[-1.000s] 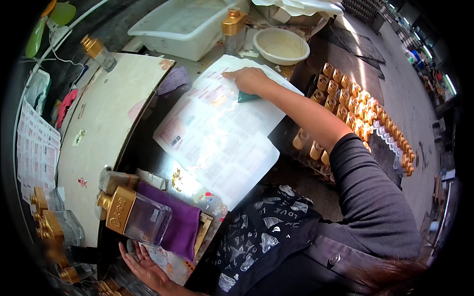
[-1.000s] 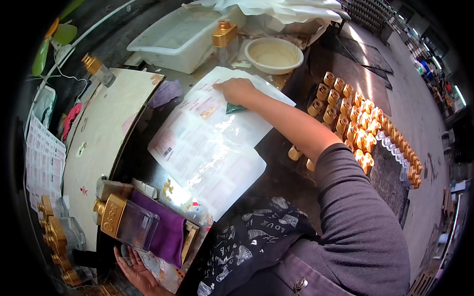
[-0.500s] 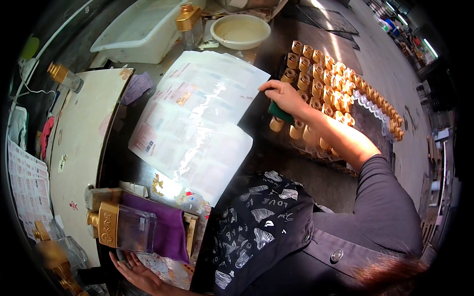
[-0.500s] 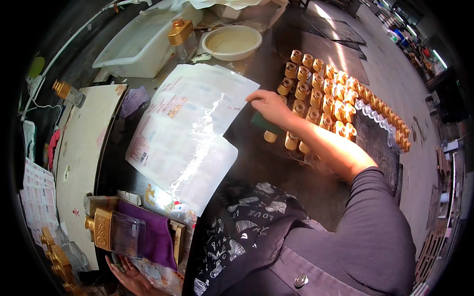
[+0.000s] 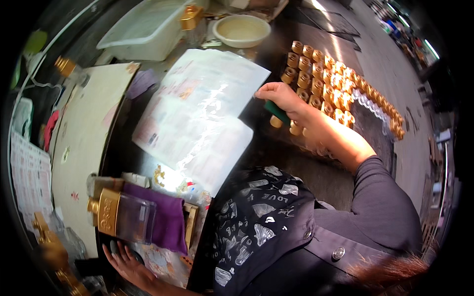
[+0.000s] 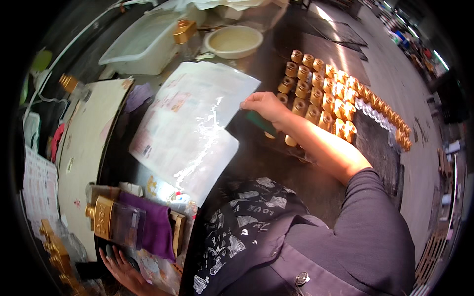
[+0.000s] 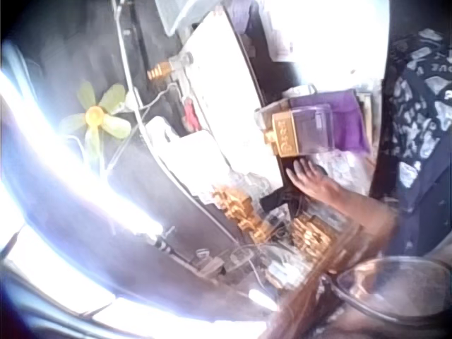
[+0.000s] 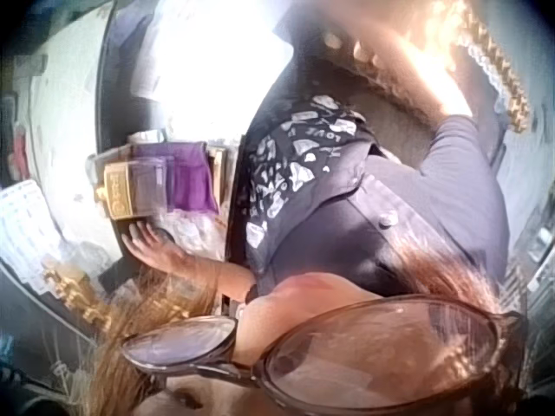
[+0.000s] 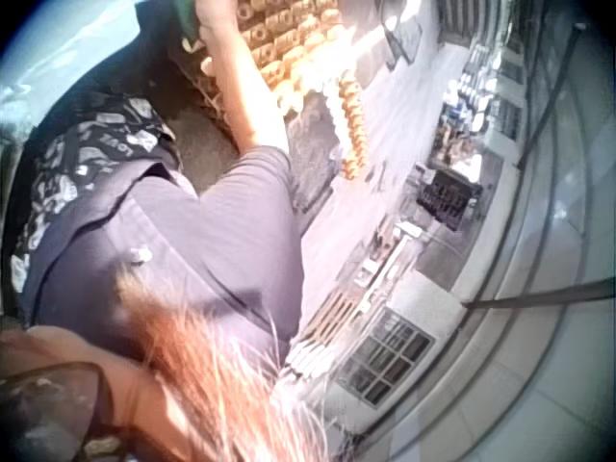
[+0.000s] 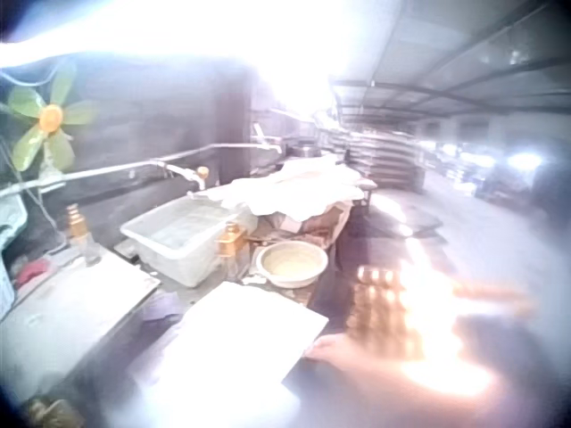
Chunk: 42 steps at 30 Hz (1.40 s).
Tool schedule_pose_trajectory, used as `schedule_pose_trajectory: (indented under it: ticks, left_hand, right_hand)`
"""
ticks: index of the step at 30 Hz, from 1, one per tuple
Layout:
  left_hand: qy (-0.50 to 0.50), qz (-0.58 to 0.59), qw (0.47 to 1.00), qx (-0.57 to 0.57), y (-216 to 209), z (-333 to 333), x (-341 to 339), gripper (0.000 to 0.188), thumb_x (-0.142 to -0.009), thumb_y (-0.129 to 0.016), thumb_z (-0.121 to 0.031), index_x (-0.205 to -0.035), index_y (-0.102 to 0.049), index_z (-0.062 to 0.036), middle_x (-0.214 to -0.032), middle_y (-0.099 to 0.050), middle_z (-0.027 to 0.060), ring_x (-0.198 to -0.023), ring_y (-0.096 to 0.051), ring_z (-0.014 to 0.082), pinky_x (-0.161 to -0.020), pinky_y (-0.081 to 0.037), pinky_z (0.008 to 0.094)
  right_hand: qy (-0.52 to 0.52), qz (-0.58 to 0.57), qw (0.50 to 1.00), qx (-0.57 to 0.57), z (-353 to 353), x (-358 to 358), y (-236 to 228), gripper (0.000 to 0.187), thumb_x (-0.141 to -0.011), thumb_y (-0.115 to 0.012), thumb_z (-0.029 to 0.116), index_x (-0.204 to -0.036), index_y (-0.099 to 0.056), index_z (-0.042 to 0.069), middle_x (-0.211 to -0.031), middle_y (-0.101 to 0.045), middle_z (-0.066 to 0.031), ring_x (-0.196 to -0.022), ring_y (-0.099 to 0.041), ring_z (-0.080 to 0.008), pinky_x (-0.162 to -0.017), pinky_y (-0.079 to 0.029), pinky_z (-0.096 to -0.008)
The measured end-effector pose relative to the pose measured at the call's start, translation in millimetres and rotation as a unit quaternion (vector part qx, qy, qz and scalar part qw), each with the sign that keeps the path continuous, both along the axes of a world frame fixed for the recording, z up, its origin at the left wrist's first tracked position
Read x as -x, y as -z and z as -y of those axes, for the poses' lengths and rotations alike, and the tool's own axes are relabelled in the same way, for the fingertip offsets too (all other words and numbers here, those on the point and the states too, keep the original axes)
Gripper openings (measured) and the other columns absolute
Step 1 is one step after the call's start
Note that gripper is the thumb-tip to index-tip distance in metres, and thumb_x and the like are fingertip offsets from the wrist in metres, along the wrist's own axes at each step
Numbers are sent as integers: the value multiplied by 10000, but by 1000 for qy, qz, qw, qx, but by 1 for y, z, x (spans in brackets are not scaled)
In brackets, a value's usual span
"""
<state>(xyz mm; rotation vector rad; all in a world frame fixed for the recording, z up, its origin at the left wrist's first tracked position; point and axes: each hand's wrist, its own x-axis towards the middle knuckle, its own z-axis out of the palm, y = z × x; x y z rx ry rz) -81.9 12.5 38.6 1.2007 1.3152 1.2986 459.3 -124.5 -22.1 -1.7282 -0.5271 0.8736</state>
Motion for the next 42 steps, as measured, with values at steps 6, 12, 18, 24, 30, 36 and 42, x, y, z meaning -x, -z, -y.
schedule_pose_trajectory:
  ticks: [6,12,18,24,30,36,42]
  left_hand:
    - [14,-16,998,-67,-8,-38,-12,450,-968,-520,-162,-1379,-402,-19,-1338,-471,108,-1136,-552,207,-963,-427,349]
    - [49,-150,966,-203,-30,-77,-20,302,-981,-499,-119,-1243,-566,14,-1216,-595,90,-1127,-546,148,-988,-393,277]
    - [177,-224,949,-138,-34,-112,-19,314,-991,-506,-261,-1155,-649,-34,-1032,-645,50,-925,-550,108,-842,-426,249]
    - [251,-78,965,-6,-32,-122,-25,284,-949,-595,-246,-1105,-658,-18,-923,-650,10,-858,-562,76,-776,-458,231]
    - [256,-79,962,43,-37,-128,-25,274,-829,-737,-169,-1038,-656,-11,-910,-646,15,-821,-578,68,-726,-478,226]
    - [262,-53,962,57,-41,-128,-26,270,-823,-736,-146,-1034,-656,1,-901,-643,7,-819,-575,69,-742,-470,220]
    - [260,-69,961,63,-42,-130,-24,277,-804,-753,-146,-1026,-661,-8,-897,-643,5,-819,-575,69,-744,-465,217]
  right_hand:
    - [-314,344,885,20,-98,65,-87,200,-832,-678,216,-778,-630,30,-554,-463,17,-526,-389,-59,-478,-314,-266]
    - [-534,213,799,-173,-215,208,-138,190,-862,-686,212,-872,-673,22,-748,-620,19,-688,-529,-44,-610,-434,-217]
    - [-587,17,801,-121,-260,288,-126,191,-850,-703,224,-875,-683,35,-773,-621,40,-727,-526,-26,-651,-417,-193]
    - [-571,71,814,-84,-266,283,-112,191,-830,-711,231,-853,-694,43,-732,-616,34,-679,-529,-38,-610,-423,-208]
    - [-573,106,807,-95,-271,283,-110,243,-750,-719,266,-839,-705,41,-725,-647,-40,-688,-573,-114,-646,-458,-262]
    - [-597,125,786,-99,-275,282,-116,215,-818,-713,234,-868,-694,25,-674,-618,9,-634,-527,-57,-578,-423,-230]
    - [-611,123,775,-100,-282,282,-113,193,-827,-704,225,-867,-691,37,-654,-603,12,-599,-502,-58,-541,-400,-244]
